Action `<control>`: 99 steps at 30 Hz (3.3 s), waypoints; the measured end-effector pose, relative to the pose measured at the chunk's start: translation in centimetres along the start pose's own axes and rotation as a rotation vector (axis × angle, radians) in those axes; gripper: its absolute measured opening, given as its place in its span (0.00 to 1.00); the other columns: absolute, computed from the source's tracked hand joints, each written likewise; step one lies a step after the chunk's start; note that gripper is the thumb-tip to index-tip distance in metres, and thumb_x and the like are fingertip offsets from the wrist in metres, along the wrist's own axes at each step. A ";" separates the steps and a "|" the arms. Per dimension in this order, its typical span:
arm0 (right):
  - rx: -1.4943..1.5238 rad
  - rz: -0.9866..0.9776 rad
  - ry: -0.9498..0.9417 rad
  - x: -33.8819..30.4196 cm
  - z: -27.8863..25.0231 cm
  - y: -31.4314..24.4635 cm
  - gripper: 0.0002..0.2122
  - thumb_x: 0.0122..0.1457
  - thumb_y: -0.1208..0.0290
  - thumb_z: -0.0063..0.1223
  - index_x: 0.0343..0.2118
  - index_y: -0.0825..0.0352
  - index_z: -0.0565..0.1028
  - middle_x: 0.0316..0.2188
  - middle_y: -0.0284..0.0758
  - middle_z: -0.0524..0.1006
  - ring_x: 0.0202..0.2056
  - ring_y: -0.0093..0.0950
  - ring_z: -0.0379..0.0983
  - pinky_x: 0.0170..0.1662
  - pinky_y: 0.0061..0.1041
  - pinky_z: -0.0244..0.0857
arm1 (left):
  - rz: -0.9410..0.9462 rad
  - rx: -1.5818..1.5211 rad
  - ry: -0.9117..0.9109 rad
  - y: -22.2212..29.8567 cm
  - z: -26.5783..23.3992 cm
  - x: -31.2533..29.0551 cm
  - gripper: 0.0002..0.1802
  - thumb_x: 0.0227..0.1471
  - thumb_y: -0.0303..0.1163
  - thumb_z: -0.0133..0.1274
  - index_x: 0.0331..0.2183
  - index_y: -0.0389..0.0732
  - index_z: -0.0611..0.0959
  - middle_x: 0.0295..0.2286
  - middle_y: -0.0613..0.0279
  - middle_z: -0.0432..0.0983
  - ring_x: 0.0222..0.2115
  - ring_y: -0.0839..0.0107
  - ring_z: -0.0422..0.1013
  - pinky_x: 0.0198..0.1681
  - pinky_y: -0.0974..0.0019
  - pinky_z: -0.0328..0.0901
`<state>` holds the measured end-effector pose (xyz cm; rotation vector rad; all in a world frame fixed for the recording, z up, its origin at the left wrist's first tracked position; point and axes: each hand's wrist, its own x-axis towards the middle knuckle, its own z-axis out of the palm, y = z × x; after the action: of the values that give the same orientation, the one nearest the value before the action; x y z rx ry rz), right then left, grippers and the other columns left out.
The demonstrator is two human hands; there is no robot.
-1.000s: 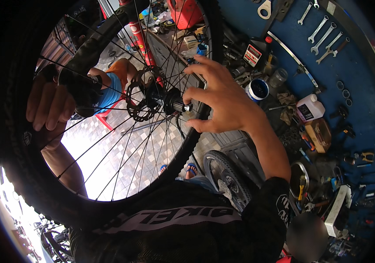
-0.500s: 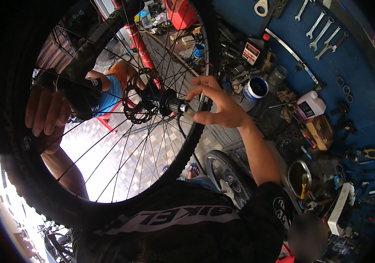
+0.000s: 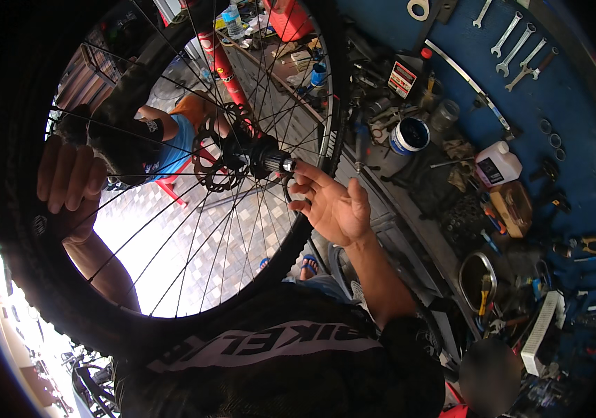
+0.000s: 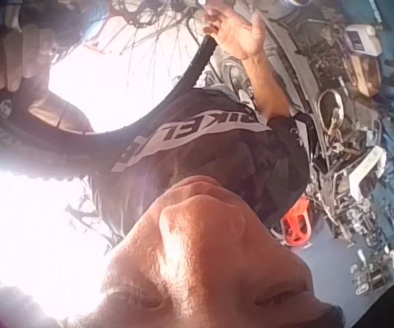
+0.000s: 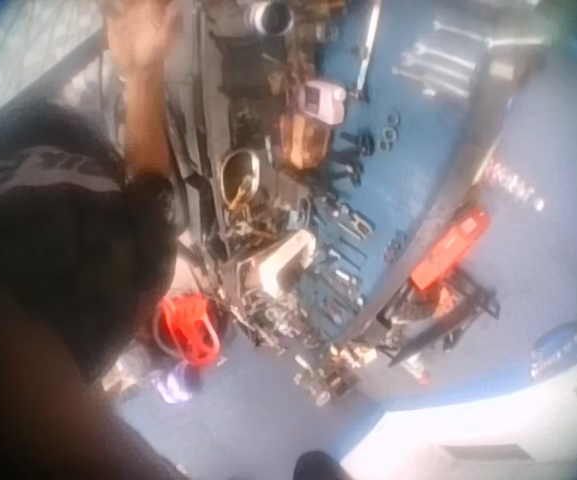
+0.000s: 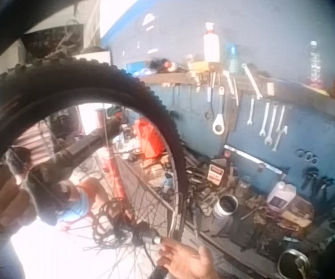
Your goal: The person assembles a bicycle wheel by attaching a cassette to the rear hub. They place the cassette onto the hub, then insert and tighten multiple spacers and a lockring using a wrench. The wheel remains held in hand throughout the process.
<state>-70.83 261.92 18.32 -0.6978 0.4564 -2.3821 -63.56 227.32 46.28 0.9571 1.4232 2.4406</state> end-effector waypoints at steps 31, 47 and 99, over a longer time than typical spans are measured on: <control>-2.802 -0.713 -0.350 2.6 8.1 -6.2 0.21 0.63 0.69 0.54 0.57 0.38 0.79 0.47 0.22 0.69 0.49 0.28 0.60 0.54 0.33 0.60 | 0.050 -0.024 -0.097 -0.9 -2.0 -0.8 0.15 0.58 0.26 0.64 0.28 0.52 0.73 0.19 0.75 0.70 0.29 0.73 0.70 0.46 0.61 0.62; -2.805 -0.850 -0.466 4.9 8.1 -7.5 0.19 0.60 0.66 0.60 0.53 0.38 0.81 0.46 0.21 0.68 0.50 0.27 0.60 0.54 0.31 0.59 | 0.039 -0.002 -0.143 -0.9 -1.9 -0.3 0.13 0.60 0.27 0.62 0.30 0.52 0.73 0.20 0.76 0.71 0.29 0.74 0.71 0.46 0.61 0.63; -2.676 -0.783 -0.593 3.9 7.2 -7.9 0.19 0.60 0.71 0.59 0.52 0.42 0.83 0.44 0.22 0.72 0.47 0.27 0.64 0.51 0.29 0.62 | 0.047 -0.004 -0.062 -0.6 -2.2 -1.1 0.14 0.61 0.30 0.61 0.28 0.52 0.73 0.19 0.73 0.70 0.28 0.73 0.69 0.48 0.58 0.63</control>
<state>-72.89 264.27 29.25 1.3919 -1.8286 -0.0030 -64.14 225.54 44.53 1.0672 1.3903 2.4237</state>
